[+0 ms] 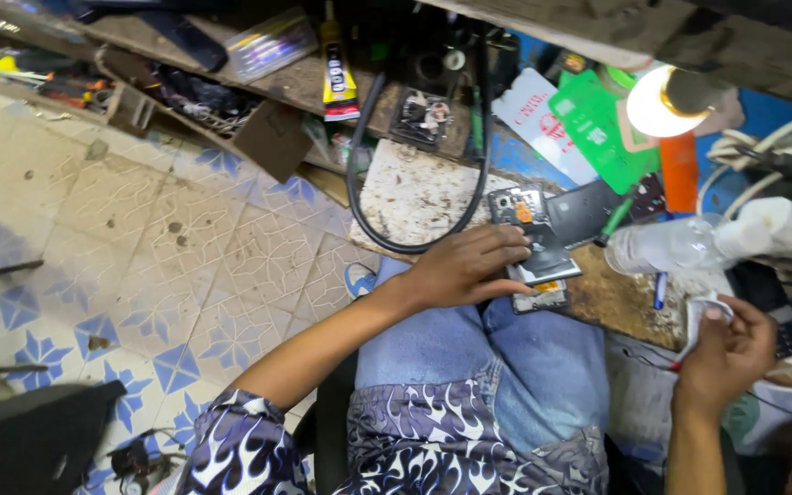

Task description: The person cleans the internal components of a disassembled mobile phone using a white cloth. They briefly reach for a remote control on a nearby shelf before returning to the phone. The person then uses a green screwdriver to manipulate the phone's internal parts.

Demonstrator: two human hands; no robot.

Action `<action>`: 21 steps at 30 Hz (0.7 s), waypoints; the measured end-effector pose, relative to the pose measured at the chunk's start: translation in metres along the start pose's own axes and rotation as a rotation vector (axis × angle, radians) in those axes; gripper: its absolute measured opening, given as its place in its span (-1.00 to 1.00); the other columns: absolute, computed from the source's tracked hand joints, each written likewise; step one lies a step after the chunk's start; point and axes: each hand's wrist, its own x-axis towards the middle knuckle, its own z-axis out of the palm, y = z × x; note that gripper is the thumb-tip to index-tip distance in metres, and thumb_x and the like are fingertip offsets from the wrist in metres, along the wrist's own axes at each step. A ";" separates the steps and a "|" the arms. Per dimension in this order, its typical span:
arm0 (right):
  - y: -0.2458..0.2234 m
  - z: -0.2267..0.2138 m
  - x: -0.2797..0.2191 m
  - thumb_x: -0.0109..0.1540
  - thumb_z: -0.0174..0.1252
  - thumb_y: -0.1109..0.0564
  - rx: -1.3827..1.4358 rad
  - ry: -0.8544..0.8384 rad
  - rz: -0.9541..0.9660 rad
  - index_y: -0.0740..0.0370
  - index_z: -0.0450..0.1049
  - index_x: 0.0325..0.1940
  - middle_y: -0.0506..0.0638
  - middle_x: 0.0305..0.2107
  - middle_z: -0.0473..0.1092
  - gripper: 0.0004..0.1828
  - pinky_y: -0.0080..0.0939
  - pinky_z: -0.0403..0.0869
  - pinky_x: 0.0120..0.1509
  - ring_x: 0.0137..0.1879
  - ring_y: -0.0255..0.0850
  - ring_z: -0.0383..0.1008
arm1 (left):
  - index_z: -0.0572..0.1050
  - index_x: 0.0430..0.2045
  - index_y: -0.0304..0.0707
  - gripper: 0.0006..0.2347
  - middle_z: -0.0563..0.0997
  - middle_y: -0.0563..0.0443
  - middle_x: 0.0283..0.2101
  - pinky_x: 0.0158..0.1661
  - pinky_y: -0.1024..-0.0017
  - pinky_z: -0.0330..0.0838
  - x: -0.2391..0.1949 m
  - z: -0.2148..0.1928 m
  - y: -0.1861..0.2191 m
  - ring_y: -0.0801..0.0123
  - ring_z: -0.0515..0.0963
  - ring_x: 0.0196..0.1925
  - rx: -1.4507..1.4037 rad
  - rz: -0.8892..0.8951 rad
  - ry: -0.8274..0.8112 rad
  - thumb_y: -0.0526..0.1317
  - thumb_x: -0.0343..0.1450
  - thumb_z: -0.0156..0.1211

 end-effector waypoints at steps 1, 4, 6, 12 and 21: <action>-0.013 -0.002 -0.004 0.46 0.19 0.27 -0.018 0.026 0.010 0.23 0.48 0.18 0.01 -0.09 0.36 -0.81 -0.34 0.22 -0.06 -0.14 -0.34 0.23 | 0.52 -0.04 -0.36 -0.60 0.62 -0.17 0.04 0.13 0.18 0.54 0.000 0.000 0.002 0.05 0.60 0.15 -0.026 0.017 -0.010 0.01 0.44 0.30; -0.040 0.002 -0.006 0.50 0.14 0.20 0.062 -0.013 0.092 0.20 0.42 0.14 -0.13 -0.32 0.24 -0.87 -0.41 0.00 -0.32 -0.43 -0.51 -0.02 | 0.51 -0.05 -0.40 -0.59 0.61 -0.22 0.03 0.17 0.13 0.53 0.002 -0.002 0.002 0.00 0.60 0.15 -0.003 0.044 -0.012 0.00 0.42 0.34; -0.046 0.002 -0.007 0.51 0.15 0.10 0.062 -0.051 0.024 0.25 0.42 0.14 -0.10 -0.30 0.24 -0.81 -0.38 0.02 -0.31 -0.43 -0.48 0.01 | 0.50 -0.04 -0.42 -0.58 0.59 -0.23 0.04 0.15 0.12 0.51 0.002 -0.003 0.003 -0.05 0.58 0.18 0.026 0.050 -0.044 0.01 0.43 0.32; -0.046 0.002 -0.006 0.46 0.15 0.18 0.069 -0.038 0.033 0.24 0.44 0.12 -0.05 -0.20 0.34 -0.83 -0.41 0.10 -0.23 -0.32 -0.44 0.12 | 0.41 0.02 -0.50 -0.52 0.52 -0.34 0.08 0.20 0.01 0.49 -0.001 -0.003 0.001 -0.18 0.52 0.20 0.046 0.144 -0.080 -0.05 0.43 0.41; -0.047 0.002 -0.007 0.47 0.12 0.20 0.040 -0.040 0.018 0.26 0.44 0.12 -0.02 -0.19 0.35 -0.85 -0.38 0.16 -0.19 -0.27 -0.40 0.19 | 0.43 -0.01 -0.55 -0.55 0.50 -0.40 0.08 0.21 -0.02 0.48 0.002 -0.006 0.003 -0.21 0.50 0.21 0.085 0.155 -0.138 -0.04 0.46 0.32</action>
